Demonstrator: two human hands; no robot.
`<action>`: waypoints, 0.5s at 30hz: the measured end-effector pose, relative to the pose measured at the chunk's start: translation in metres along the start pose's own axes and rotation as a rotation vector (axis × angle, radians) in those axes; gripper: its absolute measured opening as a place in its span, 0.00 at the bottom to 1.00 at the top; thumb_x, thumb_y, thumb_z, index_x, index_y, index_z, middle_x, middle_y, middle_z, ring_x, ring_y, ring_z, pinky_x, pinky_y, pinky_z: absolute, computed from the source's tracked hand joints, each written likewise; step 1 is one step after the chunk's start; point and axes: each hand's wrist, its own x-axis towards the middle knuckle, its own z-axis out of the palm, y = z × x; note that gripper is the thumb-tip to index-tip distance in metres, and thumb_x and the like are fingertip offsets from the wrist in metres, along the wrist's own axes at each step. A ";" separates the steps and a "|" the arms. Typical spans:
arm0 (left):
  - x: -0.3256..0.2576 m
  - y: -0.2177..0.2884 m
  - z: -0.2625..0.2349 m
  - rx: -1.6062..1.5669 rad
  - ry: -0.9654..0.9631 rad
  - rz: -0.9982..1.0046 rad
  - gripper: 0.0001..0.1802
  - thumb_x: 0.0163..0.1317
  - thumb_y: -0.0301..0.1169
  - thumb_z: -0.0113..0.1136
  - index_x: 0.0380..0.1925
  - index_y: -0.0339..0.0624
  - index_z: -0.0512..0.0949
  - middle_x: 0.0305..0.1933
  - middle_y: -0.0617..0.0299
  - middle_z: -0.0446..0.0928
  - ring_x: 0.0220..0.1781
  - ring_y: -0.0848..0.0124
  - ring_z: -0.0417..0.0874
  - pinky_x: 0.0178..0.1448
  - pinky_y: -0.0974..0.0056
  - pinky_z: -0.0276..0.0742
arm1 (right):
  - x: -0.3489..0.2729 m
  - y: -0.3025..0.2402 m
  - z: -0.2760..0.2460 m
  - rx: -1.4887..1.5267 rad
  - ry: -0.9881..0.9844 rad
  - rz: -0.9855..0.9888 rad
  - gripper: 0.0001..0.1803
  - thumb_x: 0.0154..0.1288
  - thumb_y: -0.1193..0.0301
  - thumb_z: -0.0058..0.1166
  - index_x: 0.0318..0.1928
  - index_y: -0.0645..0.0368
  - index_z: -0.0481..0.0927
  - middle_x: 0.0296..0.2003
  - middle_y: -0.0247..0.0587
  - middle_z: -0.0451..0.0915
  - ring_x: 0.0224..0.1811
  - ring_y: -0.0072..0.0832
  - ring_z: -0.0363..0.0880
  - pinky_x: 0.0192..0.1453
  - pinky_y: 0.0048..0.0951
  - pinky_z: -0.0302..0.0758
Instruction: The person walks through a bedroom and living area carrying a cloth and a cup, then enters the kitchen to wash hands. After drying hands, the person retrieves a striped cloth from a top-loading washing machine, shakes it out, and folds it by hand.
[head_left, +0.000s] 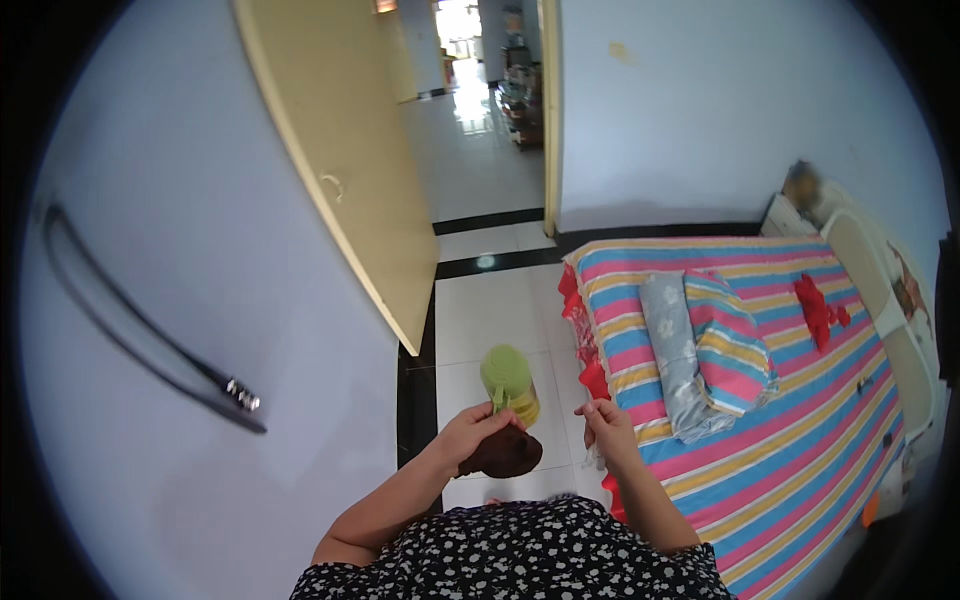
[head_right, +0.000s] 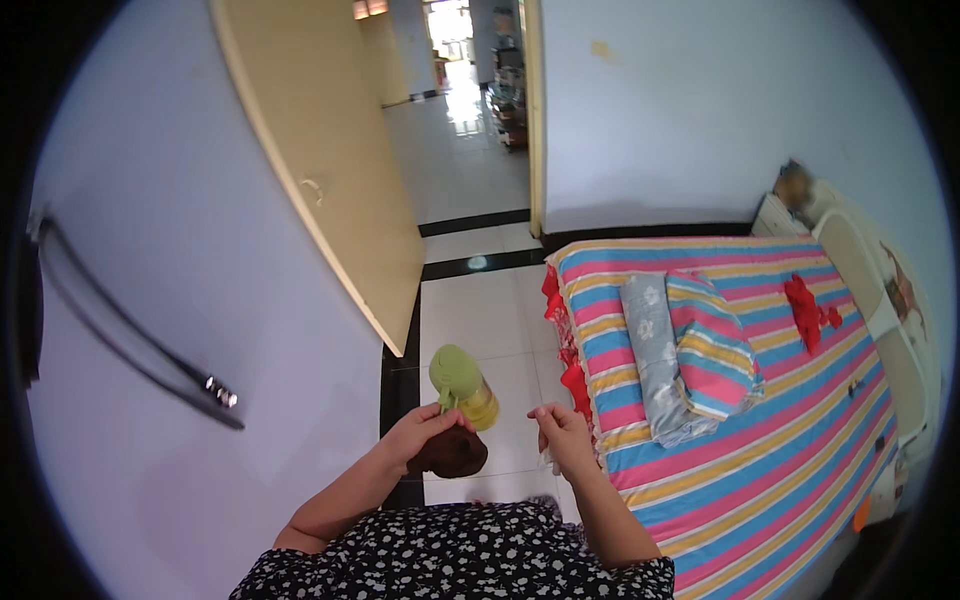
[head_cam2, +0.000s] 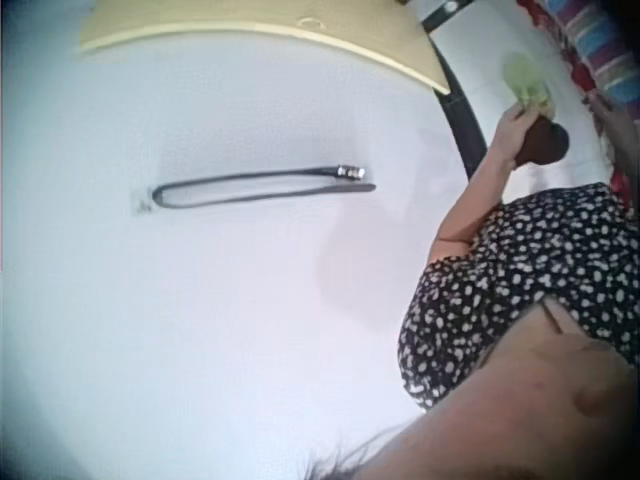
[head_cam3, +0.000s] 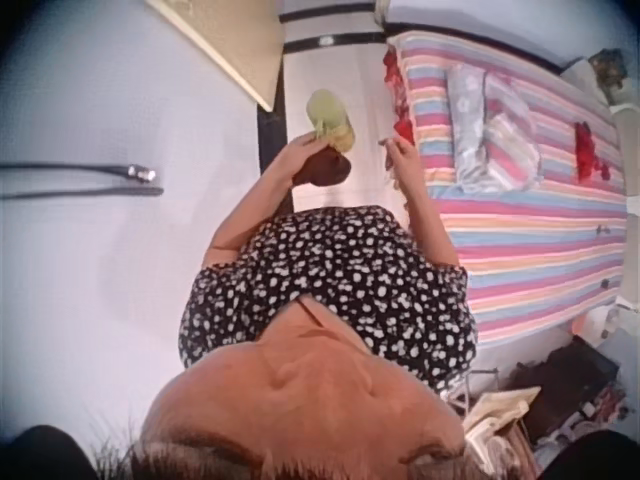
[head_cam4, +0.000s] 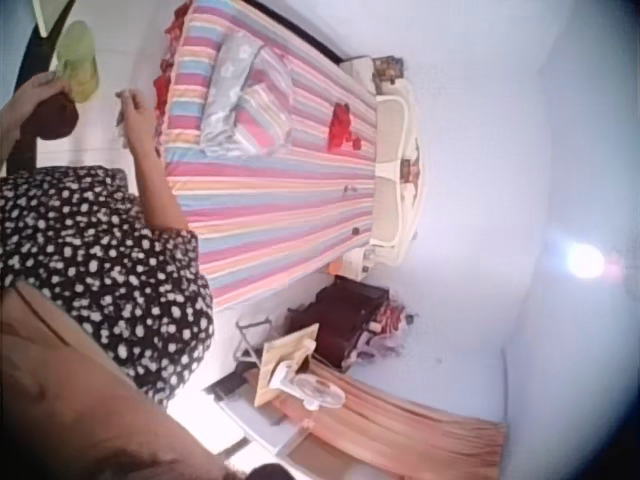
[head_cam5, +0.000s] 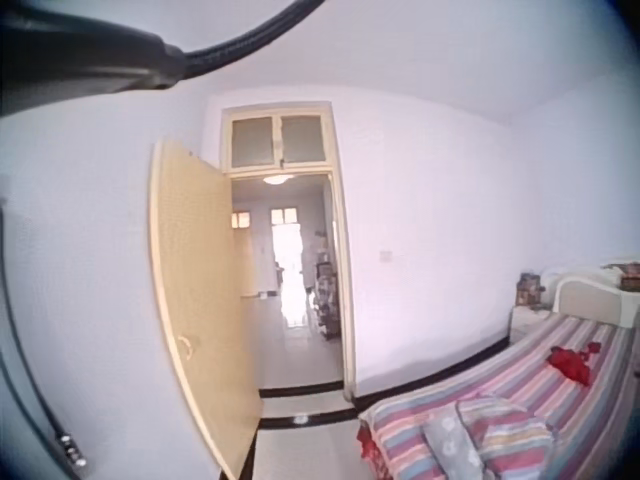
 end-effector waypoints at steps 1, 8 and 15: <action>0.015 0.015 -0.008 0.026 0.010 -0.029 0.11 0.69 0.34 0.51 0.36 0.37 0.75 0.41 0.58 0.79 0.44 0.71 0.80 0.52 0.66 0.75 | 0.015 0.001 0.003 0.060 0.023 0.038 0.13 0.71 0.65 0.48 0.39 0.62 0.80 0.17 0.29 0.72 0.17 0.14 0.67 0.20 0.19 0.61; 0.151 0.082 -0.074 0.048 -0.108 -0.057 0.12 0.70 0.35 0.49 0.34 0.36 0.74 0.41 0.55 0.78 0.46 0.68 0.79 0.54 0.65 0.74 | 0.139 0.015 -0.016 0.285 0.187 0.162 0.12 0.69 0.65 0.50 0.36 0.61 0.79 0.15 0.29 0.70 0.17 0.14 0.66 0.21 0.18 0.61; 0.302 0.157 -0.120 0.130 -0.119 -0.116 0.15 0.70 0.38 0.49 0.33 0.37 0.76 0.38 0.58 0.79 0.43 0.71 0.79 0.52 0.66 0.74 | 0.332 0.003 -0.054 0.534 0.248 0.264 0.10 0.62 0.68 0.58 0.41 0.59 0.77 0.23 0.28 0.71 0.25 0.17 0.70 0.27 0.18 0.65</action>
